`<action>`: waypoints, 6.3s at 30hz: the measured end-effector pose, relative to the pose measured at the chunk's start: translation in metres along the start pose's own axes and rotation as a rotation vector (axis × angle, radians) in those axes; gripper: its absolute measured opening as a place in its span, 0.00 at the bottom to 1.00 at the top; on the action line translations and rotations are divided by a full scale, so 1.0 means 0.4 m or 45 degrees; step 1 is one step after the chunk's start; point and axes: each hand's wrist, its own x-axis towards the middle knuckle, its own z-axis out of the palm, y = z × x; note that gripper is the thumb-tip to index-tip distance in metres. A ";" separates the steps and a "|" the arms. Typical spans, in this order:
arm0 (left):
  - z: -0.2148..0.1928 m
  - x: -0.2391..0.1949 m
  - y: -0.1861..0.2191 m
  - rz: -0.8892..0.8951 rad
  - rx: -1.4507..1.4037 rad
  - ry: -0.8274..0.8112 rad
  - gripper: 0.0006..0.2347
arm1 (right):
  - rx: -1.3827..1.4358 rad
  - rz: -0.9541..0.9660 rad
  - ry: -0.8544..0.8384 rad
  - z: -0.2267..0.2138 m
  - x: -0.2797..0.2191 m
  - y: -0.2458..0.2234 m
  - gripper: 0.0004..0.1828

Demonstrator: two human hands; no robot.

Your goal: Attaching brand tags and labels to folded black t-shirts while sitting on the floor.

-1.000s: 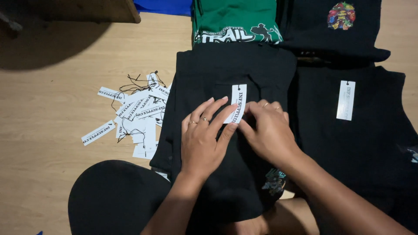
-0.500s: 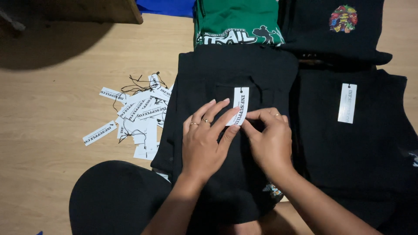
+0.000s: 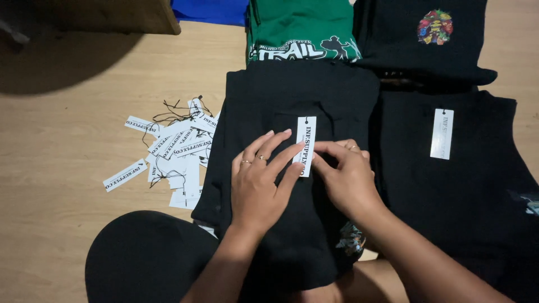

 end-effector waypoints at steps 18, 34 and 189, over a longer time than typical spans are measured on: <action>0.016 -0.009 -0.004 0.031 0.143 0.085 0.24 | -0.064 -0.517 -0.013 0.041 -0.059 0.100 0.32; 0.010 0.004 -0.049 -0.035 0.034 -0.016 0.28 | 0.003 -0.577 -0.013 0.050 0.024 0.068 0.37; -0.050 -0.218 0.078 -0.200 0.374 0.279 0.18 | -0.007 0.144 0.158 -0.086 -0.233 0.182 0.32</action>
